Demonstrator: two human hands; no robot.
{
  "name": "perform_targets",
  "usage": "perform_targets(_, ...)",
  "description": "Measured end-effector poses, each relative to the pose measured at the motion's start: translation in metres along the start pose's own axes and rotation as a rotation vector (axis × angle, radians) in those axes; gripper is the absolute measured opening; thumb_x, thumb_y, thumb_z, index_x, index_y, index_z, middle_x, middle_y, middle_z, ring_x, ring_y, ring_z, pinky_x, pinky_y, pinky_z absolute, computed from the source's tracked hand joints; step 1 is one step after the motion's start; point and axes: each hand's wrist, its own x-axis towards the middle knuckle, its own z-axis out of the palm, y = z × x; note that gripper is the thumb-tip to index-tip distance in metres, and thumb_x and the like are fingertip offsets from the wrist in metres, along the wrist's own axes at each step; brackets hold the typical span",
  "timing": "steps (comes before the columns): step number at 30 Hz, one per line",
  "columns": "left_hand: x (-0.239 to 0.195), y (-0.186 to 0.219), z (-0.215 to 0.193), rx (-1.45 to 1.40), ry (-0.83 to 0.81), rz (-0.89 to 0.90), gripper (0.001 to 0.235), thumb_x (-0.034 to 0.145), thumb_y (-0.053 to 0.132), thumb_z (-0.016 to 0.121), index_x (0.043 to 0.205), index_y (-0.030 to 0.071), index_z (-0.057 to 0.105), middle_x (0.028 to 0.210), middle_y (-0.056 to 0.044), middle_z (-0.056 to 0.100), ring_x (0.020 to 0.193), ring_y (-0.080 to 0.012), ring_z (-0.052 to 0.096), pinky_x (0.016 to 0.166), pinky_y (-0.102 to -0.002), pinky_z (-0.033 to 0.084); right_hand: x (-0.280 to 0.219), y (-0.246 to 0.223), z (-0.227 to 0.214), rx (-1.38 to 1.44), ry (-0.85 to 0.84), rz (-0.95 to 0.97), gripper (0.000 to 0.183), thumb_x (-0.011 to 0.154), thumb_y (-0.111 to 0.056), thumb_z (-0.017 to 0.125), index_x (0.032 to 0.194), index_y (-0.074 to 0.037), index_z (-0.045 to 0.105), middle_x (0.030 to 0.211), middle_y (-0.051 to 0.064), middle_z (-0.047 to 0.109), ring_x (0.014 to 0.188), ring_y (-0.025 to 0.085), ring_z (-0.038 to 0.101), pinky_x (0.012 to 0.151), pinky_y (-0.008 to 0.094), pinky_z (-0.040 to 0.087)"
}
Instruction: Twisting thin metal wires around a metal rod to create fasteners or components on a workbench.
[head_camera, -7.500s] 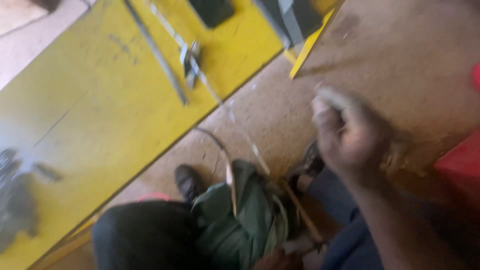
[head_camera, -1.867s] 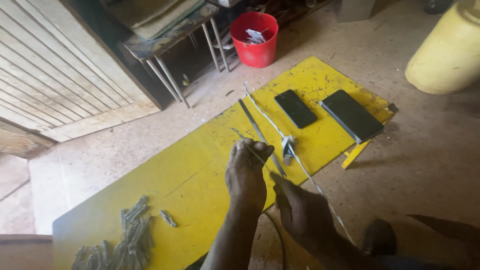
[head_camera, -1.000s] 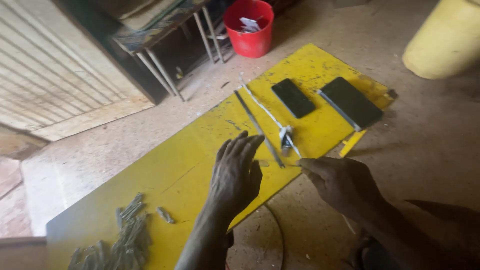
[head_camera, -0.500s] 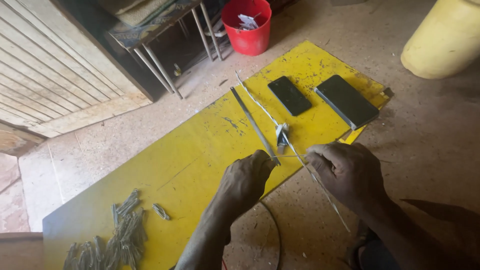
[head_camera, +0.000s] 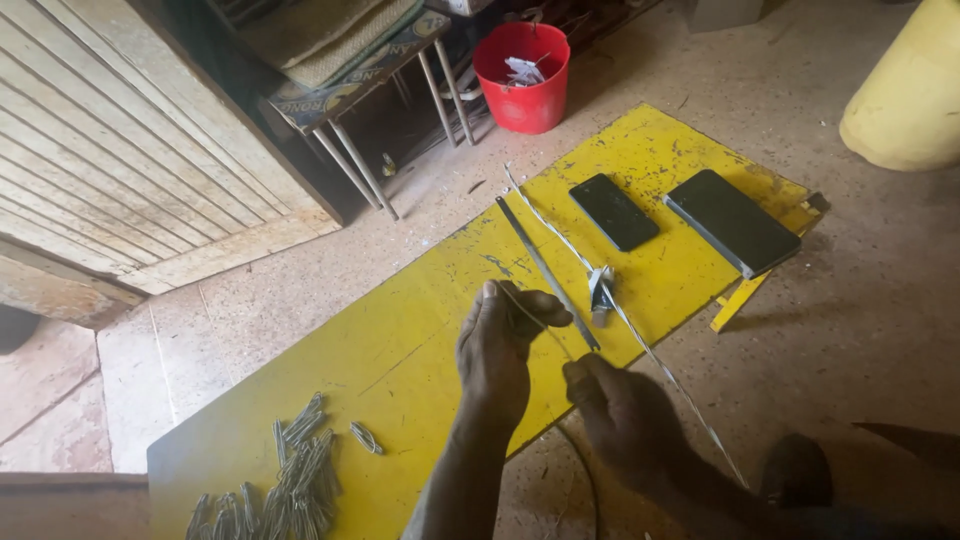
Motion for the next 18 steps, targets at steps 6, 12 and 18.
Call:
perform_targets(6, 0.001, 0.004, -0.001, -0.146, -0.067, -0.221, 0.047, 0.112, 0.035, 0.032, 0.097, 0.000, 0.060, 0.090, -0.029, 0.078, 0.079, -0.0470, 0.078, 0.086, -0.059, 0.060, 0.001, -0.012, 0.004, -0.059, -0.183, 0.134, 0.042, 0.107, -0.046, 0.040, 0.091, -0.016, 0.064, 0.061, 0.003, 0.060, 0.056, 0.015, 0.056, 0.058, 0.036, 0.042)
perform_targets(12, -0.004, 0.005, 0.011, -0.121, 0.114, -0.244, 0.046, 0.114, 0.030, 0.034, 0.088, 0.001, 0.058, 0.050, -0.007, 0.046, 0.046, -0.0314, 0.066, 0.095, -0.064, 0.067, -0.002, -0.030, 0.002, -0.064, -0.258, 0.236, 0.055, 0.108, -0.055, 0.025, 0.086, -0.017, 0.058, 0.063, 0.000, 0.059, 0.059, 0.016, 0.055, 0.063, 0.038, 0.041)
perform_targets(18, 0.004, 0.003, -0.005, 0.129, -0.016, -0.194, 0.058, 0.106, 0.044, 0.031, 0.113, 0.002, 0.072, 0.101, -0.021, 0.084, 0.099, -0.0331, 0.078, 0.094, -0.054, 0.061, 0.017, 0.013, -0.002, 0.012, -0.111, 0.068, 0.043, 0.110, -0.040, 0.041, 0.079, -0.014, 0.057, 0.062, 0.002, 0.051, 0.056, 0.016, 0.044, 0.055, 0.040, 0.034)
